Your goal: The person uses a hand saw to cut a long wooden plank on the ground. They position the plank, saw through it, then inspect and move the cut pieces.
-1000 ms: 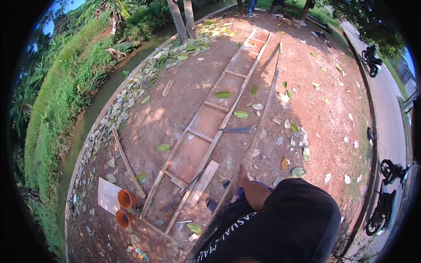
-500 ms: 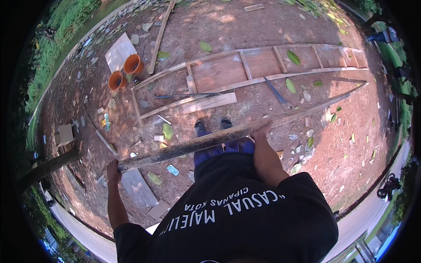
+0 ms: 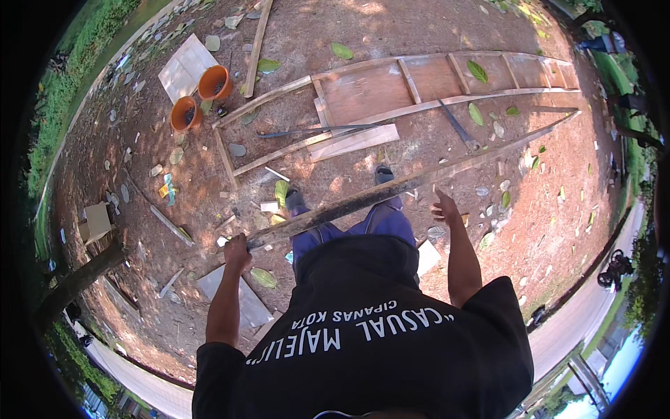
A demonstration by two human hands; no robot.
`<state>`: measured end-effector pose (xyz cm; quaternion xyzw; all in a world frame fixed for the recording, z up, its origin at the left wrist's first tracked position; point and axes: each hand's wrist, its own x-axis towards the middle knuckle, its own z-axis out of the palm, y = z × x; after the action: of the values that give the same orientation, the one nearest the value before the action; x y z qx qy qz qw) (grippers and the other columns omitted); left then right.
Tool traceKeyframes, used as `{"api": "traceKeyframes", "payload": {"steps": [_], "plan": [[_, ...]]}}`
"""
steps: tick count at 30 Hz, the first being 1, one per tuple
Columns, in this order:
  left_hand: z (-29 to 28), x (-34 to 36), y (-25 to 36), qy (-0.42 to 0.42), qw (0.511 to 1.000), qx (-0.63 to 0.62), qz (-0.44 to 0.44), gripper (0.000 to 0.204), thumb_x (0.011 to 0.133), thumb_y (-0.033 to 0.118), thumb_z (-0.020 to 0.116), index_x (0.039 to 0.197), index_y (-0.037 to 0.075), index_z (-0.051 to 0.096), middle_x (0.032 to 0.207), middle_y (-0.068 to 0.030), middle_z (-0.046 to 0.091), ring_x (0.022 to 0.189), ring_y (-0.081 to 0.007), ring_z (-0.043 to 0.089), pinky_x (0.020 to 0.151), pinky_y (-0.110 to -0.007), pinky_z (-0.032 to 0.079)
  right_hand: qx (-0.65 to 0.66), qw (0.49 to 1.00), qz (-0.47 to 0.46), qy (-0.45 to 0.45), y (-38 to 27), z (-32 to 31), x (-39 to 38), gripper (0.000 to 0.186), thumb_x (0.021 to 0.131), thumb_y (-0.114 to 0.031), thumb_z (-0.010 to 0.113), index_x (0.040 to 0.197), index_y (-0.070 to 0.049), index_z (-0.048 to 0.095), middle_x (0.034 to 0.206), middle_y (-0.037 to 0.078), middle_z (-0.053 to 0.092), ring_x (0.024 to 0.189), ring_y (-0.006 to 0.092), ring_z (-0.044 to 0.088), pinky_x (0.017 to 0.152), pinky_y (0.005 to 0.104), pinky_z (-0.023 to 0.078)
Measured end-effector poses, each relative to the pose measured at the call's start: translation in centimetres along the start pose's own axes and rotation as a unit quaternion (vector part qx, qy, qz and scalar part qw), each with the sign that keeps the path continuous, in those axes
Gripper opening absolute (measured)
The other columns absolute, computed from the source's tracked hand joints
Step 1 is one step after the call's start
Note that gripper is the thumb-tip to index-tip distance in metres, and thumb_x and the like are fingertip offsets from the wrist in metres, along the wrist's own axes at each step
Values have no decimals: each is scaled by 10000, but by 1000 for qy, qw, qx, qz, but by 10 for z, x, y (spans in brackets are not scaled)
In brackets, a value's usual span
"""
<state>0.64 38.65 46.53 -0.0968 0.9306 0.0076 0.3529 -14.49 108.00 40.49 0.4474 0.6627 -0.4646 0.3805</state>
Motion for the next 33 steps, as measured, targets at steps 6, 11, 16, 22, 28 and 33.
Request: {"api": "traceKeyframes", "payload": {"steps": [6, 11, 16, 22, 28, 33], "plan": [[82, 133, -31, -8, 998, -13, 54, 493, 725, 100, 757, 1171, 64, 550, 1140, -136, 643, 1099, -316, 618, 955, -454, 462, -559, 809, -146, 110, 91, 214, -205, 487, 1009, -388, 466, 883, 15, 710, 940, 289, 701, 831, 414, 709, 783, 518, 563], [200, 257, -46, -71, 996, -26, 43, 500, 754, 65, 728, 1215, 76, 534, 1177, -118, 616, 1147, -294, 591, 974, -450, 449, -660, 742, -14, -119, 120, 232, -279, 203, 861, -195, 617, 922, -23, 705, 875, 191, 715, 837, 384, 726, 731, 490, 581], [266, 340, -64, 12, 997, -10, 80, 521, 780, 48, 711, 1252, 76, 493, 1118, -110, 607, 1121, -297, 590, 932, -435, 474, -620, 720, 33, -309, 140, 227, -335, 195, 845, -199, 646, 935, -38, 710, 870, 166, 714, 792, 347, 722, 721, 454, 575], [286, 368, -65, -29, 996, -14, 81, 553, 752, 31, 742, 1245, 70, 495, 1115, -122, 613, 1091, -306, 610, 886, -441, 505, -479, 778, 229, -335, 166, 206, -369, 259, 948, -261, 565, 975, -49, 712, 877, 154, 706, 805, 300, 713, 715, 424, 564], [276, 359, -65, -7, 998, -16, 53, 523, 735, -18, 717, 1211, 49, 513, 1115, -143, 615, 1081, -333, 611, 867, -449, 512, -479, 757, 98, -433, 167, 164, -345, 311, 963, -342, 610, 1100, -69, 669, 958, 156, 719, 917, 293, 718, 804, 407, 562], [267, 363, -70, 33, 997, -54, 41, 412, 727, -87, 606, 1113, 31, 523, 1048, -198, 626, 1029, -421, 600, 849, -526, 484, -350, 761, 298, -458, 120, 123, -244, 355, 962, -391, 633, 1109, -69, 661, 921, 140, 726, 845, 252, 730, 753, 385, 574]]}}
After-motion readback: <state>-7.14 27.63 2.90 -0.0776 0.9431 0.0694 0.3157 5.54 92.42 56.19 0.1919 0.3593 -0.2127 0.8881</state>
